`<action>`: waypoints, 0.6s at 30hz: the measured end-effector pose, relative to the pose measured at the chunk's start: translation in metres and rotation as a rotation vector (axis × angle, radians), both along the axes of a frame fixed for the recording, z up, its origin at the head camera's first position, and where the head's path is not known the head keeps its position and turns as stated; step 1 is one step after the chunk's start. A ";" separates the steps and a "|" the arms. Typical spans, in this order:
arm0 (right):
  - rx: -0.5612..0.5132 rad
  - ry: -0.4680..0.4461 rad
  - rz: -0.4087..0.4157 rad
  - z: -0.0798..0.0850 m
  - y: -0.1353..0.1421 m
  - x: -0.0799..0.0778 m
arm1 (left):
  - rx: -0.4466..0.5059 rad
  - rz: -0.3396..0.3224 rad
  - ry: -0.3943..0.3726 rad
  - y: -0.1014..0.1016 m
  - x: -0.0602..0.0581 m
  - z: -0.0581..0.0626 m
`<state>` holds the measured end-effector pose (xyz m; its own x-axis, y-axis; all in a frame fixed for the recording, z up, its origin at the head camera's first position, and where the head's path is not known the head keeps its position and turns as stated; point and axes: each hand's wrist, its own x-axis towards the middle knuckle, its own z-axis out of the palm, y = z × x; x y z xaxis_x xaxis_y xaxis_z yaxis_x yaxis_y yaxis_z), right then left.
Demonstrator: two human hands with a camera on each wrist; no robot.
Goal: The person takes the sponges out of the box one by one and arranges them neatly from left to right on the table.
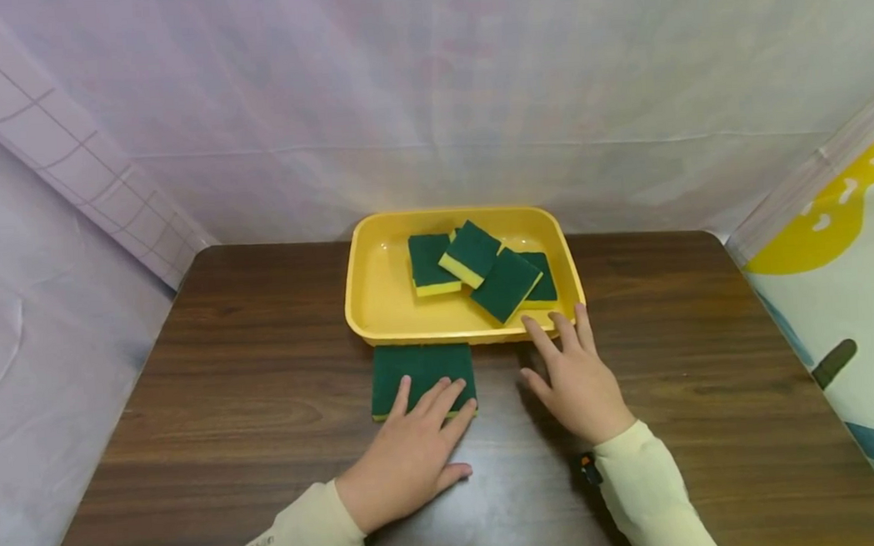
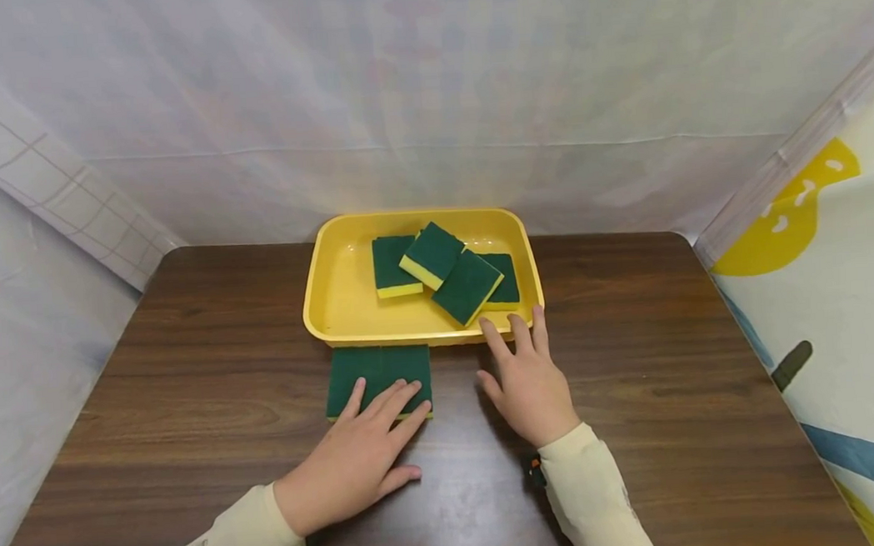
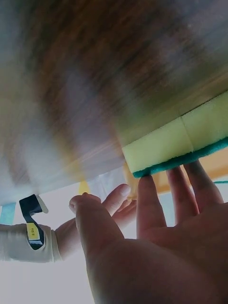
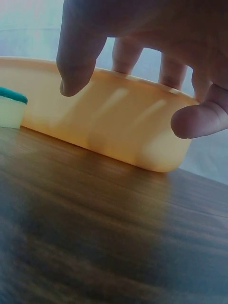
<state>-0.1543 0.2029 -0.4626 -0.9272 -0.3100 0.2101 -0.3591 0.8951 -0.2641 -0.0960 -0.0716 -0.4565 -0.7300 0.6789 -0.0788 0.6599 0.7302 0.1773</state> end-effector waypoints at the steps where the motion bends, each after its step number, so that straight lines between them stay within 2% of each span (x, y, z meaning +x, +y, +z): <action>1: 0.000 0.001 0.000 0.000 0.000 0.000 | 0.005 -0.003 0.001 0.000 -0.001 0.000; 9: -0.001 -0.011 -0.002 0.002 -0.001 0.000 | 0.101 -0.013 0.051 -0.009 -0.012 0.007; 18: -0.001 -0.035 -0.002 0.000 0.000 -0.002 | 0.346 -0.016 0.193 -0.020 -0.039 0.033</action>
